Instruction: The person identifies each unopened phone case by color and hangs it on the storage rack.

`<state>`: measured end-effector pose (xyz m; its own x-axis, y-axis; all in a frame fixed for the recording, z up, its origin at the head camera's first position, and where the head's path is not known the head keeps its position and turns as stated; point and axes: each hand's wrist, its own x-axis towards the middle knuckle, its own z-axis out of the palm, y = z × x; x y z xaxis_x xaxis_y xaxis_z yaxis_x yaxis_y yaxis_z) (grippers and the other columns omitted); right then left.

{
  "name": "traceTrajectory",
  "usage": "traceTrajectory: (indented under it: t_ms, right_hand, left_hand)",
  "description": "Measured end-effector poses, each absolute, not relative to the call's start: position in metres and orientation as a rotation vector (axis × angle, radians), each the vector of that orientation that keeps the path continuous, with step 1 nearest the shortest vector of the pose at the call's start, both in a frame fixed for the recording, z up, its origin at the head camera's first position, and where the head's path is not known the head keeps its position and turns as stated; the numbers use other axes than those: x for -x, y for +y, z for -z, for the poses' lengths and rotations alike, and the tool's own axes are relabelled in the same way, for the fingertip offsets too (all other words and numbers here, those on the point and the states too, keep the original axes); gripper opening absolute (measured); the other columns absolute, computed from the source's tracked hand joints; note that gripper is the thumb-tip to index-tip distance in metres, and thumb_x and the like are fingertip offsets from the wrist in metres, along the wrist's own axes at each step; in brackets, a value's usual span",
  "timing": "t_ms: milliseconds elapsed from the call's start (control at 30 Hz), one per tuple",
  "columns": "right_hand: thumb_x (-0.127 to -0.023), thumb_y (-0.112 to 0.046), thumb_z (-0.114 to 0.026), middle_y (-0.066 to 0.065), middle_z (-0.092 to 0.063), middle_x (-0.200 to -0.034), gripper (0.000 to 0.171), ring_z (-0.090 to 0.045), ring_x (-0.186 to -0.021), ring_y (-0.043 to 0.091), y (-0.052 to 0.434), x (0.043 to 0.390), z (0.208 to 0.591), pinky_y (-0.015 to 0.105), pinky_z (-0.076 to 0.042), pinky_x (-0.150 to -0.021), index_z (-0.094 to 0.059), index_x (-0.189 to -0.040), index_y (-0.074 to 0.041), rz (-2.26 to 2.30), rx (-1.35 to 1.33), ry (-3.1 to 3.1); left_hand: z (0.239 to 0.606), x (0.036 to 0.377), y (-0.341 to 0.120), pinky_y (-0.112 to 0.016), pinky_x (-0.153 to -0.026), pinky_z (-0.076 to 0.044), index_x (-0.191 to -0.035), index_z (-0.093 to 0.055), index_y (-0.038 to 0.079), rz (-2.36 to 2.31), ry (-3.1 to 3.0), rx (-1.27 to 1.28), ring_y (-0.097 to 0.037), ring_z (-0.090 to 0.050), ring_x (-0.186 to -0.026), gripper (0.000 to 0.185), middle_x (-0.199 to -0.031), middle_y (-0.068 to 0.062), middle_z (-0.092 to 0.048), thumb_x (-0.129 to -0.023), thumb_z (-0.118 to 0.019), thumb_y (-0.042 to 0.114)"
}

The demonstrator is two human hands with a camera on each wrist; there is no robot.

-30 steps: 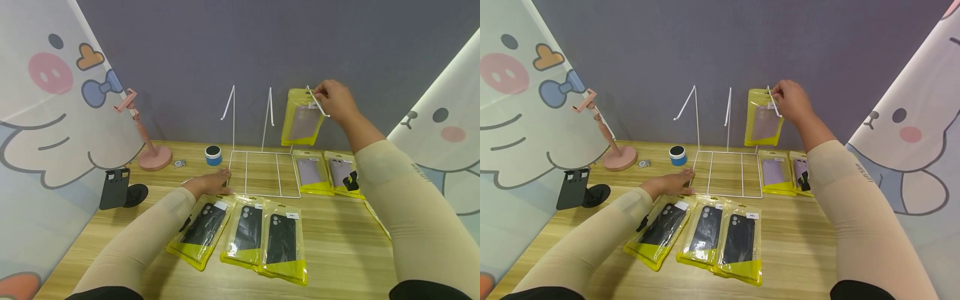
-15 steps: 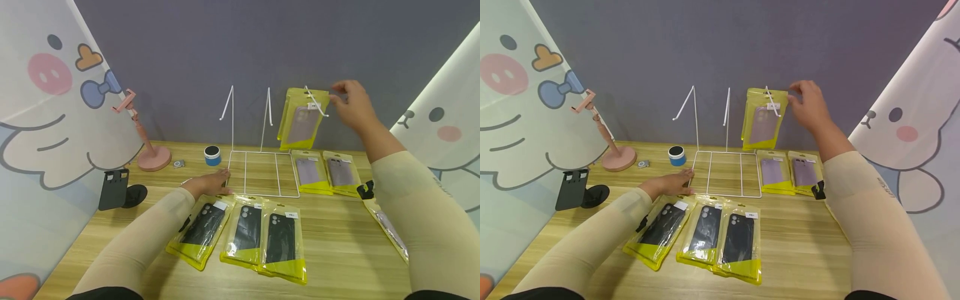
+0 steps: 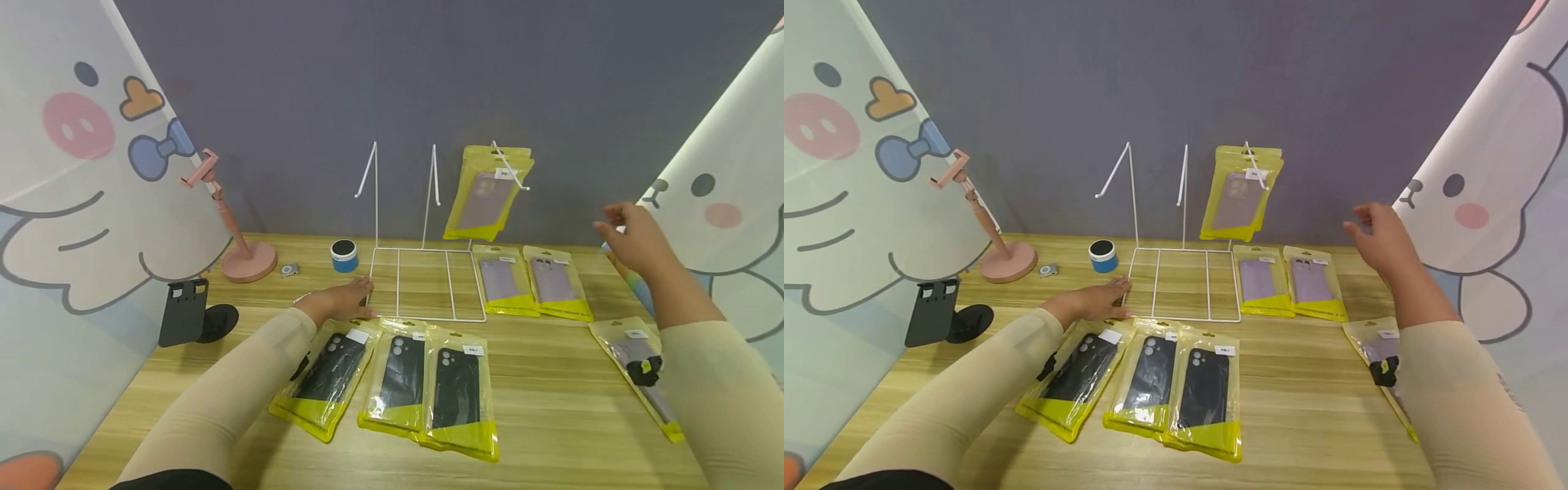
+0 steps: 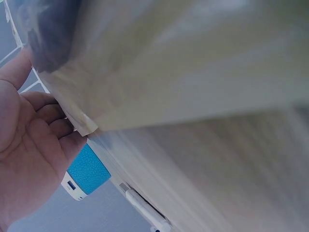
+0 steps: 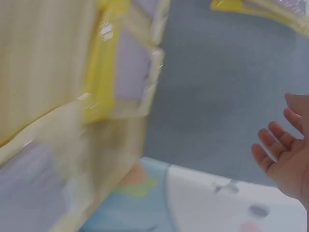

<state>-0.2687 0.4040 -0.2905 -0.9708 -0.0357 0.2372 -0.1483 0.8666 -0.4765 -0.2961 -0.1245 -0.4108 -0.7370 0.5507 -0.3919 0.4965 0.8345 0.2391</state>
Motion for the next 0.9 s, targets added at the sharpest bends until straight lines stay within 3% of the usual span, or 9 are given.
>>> traceTrajectory:
  t_ms: [200, 467, 700, 800, 900]
  right_hand:
    - [-0.104, -0.043, -0.04, 0.046, -0.034, -0.133, 0.071, -0.038, -0.116, 0.062, 0.447, 0.251, 0.33, 0.073, -0.034, -0.091, -0.031, -0.14, 0.018, -0.532, -0.113, -3.056]
    - [-0.096, -0.039, -0.061, 0.053, -0.028, -0.132, 0.082, -0.025, -0.118, 0.07, 0.479, 0.225, 0.384, 0.077, -0.027, -0.092, -0.028, -0.137, 0.024, -0.512, -0.196, -3.294]
    - [-0.086, -0.041, -0.072, 0.052, -0.04, -0.124, 0.088, -0.04, -0.109, 0.069, 0.48, 0.208, 0.403, 0.071, -0.039, -0.088, -0.034, -0.13, 0.026, -0.439, -0.219, -3.377]
    - [-0.084, -0.035, -0.075, 0.049, -0.047, -0.117, 0.078, -0.046, -0.106, 0.066, 0.483, 0.209, 0.403, 0.067, -0.042, -0.086, -0.042, -0.123, 0.023, -0.451, -0.224, -3.382]
    - [-0.083, -0.026, -0.076, 0.035, -0.059, -0.099, 0.053, -0.057, -0.093, 0.051, 0.484, 0.211, 0.402, 0.056, -0.048, -0.08, -0.053, -0.107, 0.015, -0.457, -0.283, -3.377]
  left_hand:
    - [0.41, 0.298, -0.125, -0.045, -0.123, -0.012, -0.157, -0.008, 0.001, -0.17, 2.554, -0.756, -0.032, -0.001, -0.153, 0.086, -0.165, -0.016, -0.002, -0.1, -0.046, 0.053]
    - [0.411, 0.297, -0.125, -0.046, -0.123, -0.012, -0.157, -0.008, 0.0, -0.186, 2.553, -0.769, -0.032, -0.001, -0.152, 0.086, -0.165, -0.017, -0.002, -0.1, -0.046, 0.053]
    - [0.408, 0.294, -0.125, -0.046, -0.123, -0.011, -0.157, -0.009, 0.001, -0.19, 2.548, -0.756, -0.032, -0.001, -0.153, 0.085, -0.165, -0.016, -0.001, -0.1, -0.047, 0.052]
    - [0.409, 0.293, -0.125, -0.046, -0.123, -0.011, -0.157, -0.009, 0.001, -0.188, 2.551, -0.756, -0.032, -0.001, -0.153, 0.085, -0.165, -0.016, -0.001, -0.1, -0.046, 0.052]
    - [0.41, 0.293, -0.125, -0.046, -0.123, -0.012, -0.157, -0.009, 0.001, -0.186, 2.555, -0.755, -0.032, -0.001, -0.153, 0.085, -0.165, -0.016, -0.002, -0.1, -0.047, 0.052]
